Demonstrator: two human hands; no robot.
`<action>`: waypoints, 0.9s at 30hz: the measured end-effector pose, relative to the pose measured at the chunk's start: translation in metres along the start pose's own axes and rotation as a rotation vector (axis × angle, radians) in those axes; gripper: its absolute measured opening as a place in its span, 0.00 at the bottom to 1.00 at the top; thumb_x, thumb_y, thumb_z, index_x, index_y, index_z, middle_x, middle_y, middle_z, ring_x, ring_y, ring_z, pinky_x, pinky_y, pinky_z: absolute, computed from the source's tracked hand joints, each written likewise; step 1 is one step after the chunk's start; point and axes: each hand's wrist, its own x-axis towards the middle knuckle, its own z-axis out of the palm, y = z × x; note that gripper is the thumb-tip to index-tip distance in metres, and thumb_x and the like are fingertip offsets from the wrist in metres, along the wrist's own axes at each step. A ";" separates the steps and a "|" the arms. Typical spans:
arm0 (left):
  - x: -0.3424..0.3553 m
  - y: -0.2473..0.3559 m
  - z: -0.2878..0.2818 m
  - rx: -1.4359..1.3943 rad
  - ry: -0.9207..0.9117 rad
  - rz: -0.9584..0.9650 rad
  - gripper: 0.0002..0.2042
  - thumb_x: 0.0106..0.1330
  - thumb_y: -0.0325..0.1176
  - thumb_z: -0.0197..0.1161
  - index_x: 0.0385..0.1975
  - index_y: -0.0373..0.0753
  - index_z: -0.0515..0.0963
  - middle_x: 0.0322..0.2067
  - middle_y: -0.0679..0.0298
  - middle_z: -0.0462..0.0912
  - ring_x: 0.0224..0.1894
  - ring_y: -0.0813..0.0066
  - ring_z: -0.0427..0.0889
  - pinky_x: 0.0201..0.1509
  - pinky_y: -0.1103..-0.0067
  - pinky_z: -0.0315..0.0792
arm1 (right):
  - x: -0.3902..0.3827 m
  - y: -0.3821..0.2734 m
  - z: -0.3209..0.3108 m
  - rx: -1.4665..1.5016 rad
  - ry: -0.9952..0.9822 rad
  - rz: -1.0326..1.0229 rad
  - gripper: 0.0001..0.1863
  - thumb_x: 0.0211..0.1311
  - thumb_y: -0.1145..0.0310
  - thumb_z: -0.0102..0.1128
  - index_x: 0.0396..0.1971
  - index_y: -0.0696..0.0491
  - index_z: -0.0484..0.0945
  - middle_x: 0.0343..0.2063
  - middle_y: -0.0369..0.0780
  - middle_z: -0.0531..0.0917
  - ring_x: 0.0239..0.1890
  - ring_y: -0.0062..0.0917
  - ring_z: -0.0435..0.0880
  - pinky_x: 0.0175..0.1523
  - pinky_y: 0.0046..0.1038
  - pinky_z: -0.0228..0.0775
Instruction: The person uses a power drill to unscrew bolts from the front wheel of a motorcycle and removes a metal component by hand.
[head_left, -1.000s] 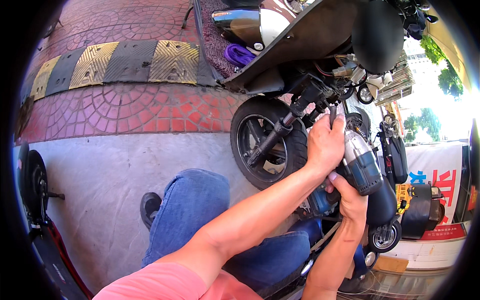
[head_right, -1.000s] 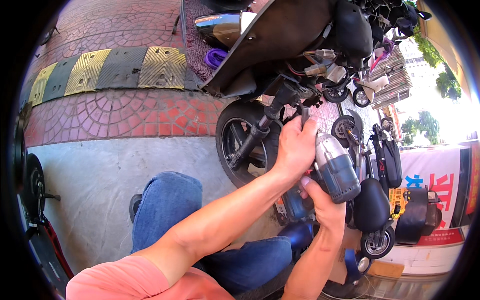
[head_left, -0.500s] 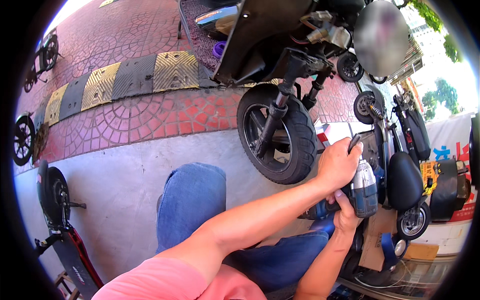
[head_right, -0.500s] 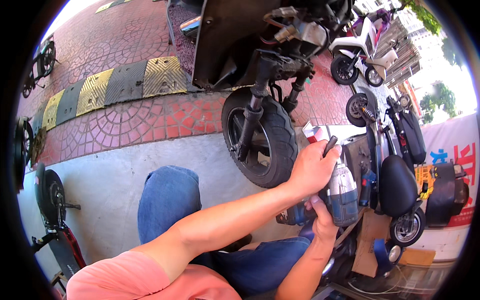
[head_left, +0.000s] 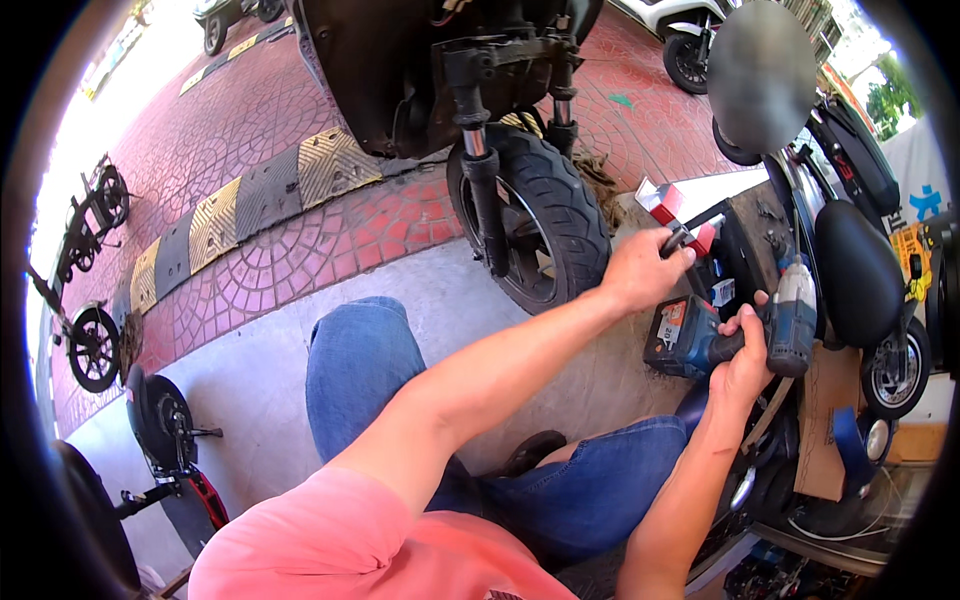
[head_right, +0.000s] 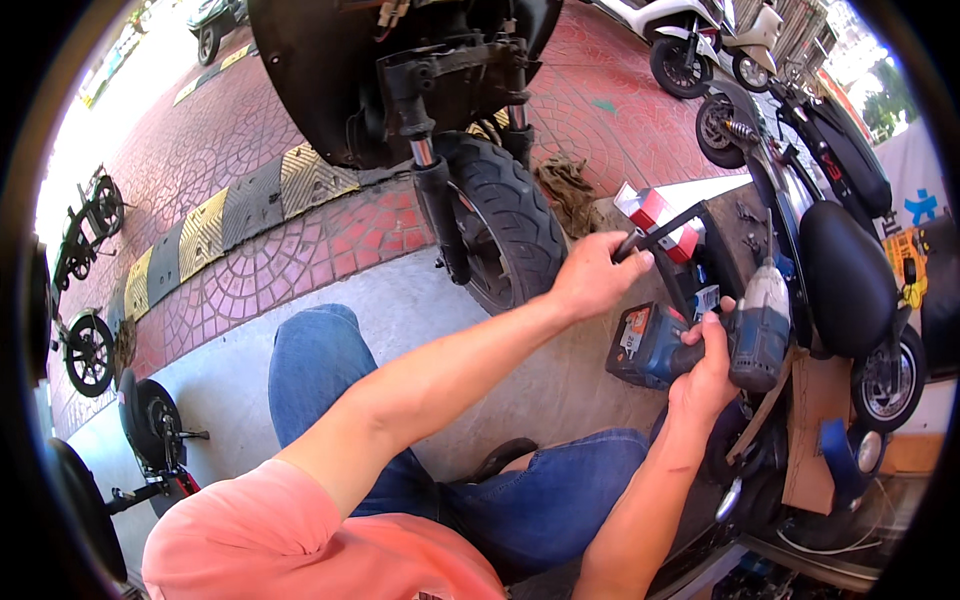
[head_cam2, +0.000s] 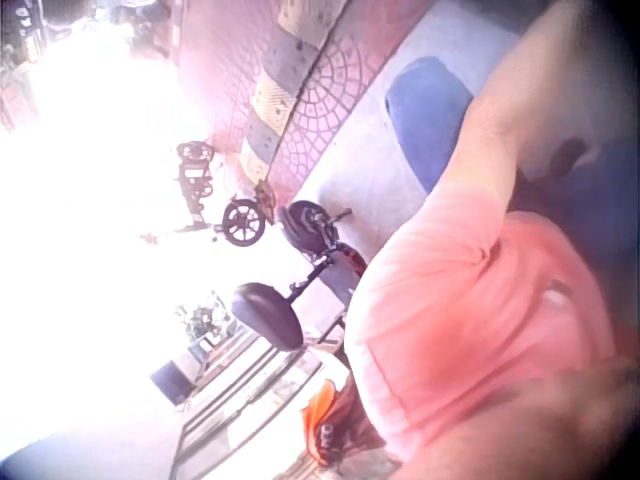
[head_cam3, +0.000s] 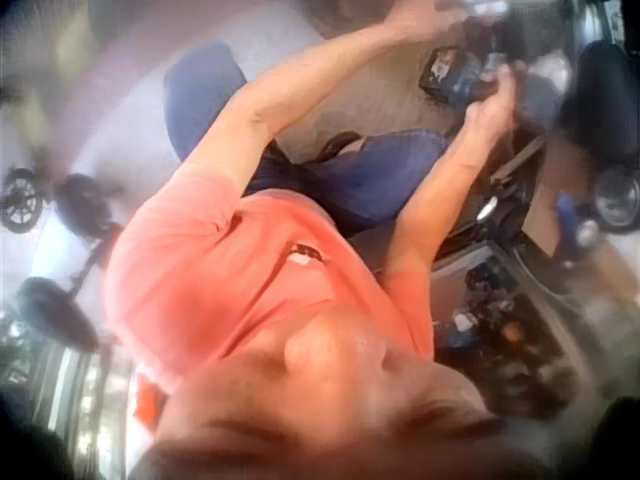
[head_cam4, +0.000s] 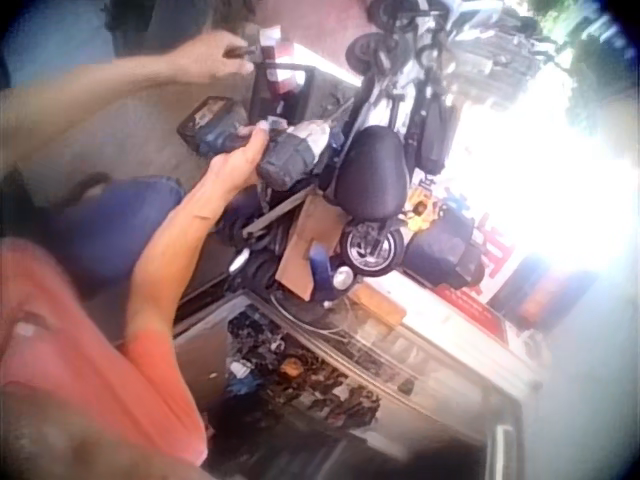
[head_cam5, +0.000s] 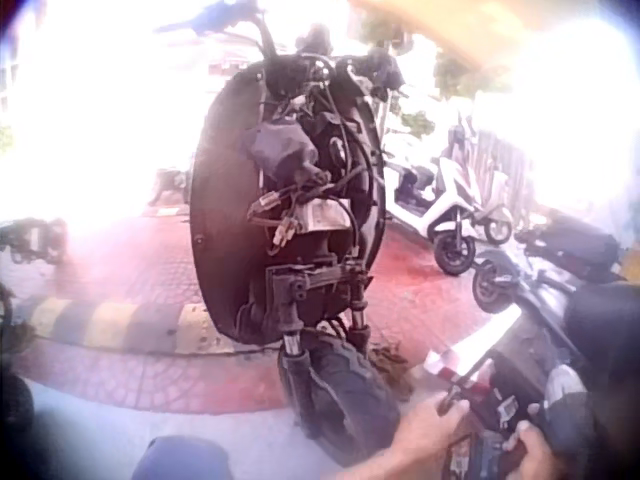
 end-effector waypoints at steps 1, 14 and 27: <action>0.006 0.001 -0.004 0.016 -0.038 0.022 0.15 0.69 0.40 0.68 0.31 0.33 0.80 0.21 0.62 0.77 0.27 0.76 0.75 0.35 0.69 0.72 | -0.002 -0.002 0.002 -0.024 0.001 -0.043 0.21 0.64 0.79 0.65 0.58 0.59 0.78 0.35 0.37 0.82 0.28 0.20 0.76 0.36 0.25 0.72; -0.042 0.025 -0.023 0.695 -0.241 -0.165 0.17 0.69 0.45 0.61 0.33 0.36 0.85 0.31 0.46 0.87 0.40 0.41 0.86 0.48 0.54 0.78 | -0.019 -0.001 0.032 -0.046 -0.177 -0.049 0.24 0.62 0.81 0.68 0.58 0.59 0.77 0.48 0.42 0.84 0.28 0.18 0.78 0.36 0.24 0.74; -0.101 0.024 -0.090 0.658 -0.109 -0.309 0.17 0.70 0.41 0.64 0.30 0.29 0.79 0.23 0.49 0.80 0.26 0.58 0.79 0.38 0.64 0.74 | -0.031 0.004 0.071 -0.175 -0.343 -0.154 0.21 0.65 0.78 0.67 0.58 0.60 0.77 0.49 0.41 0.84 0.32 0.17 0.79 0.37 0.23 0.75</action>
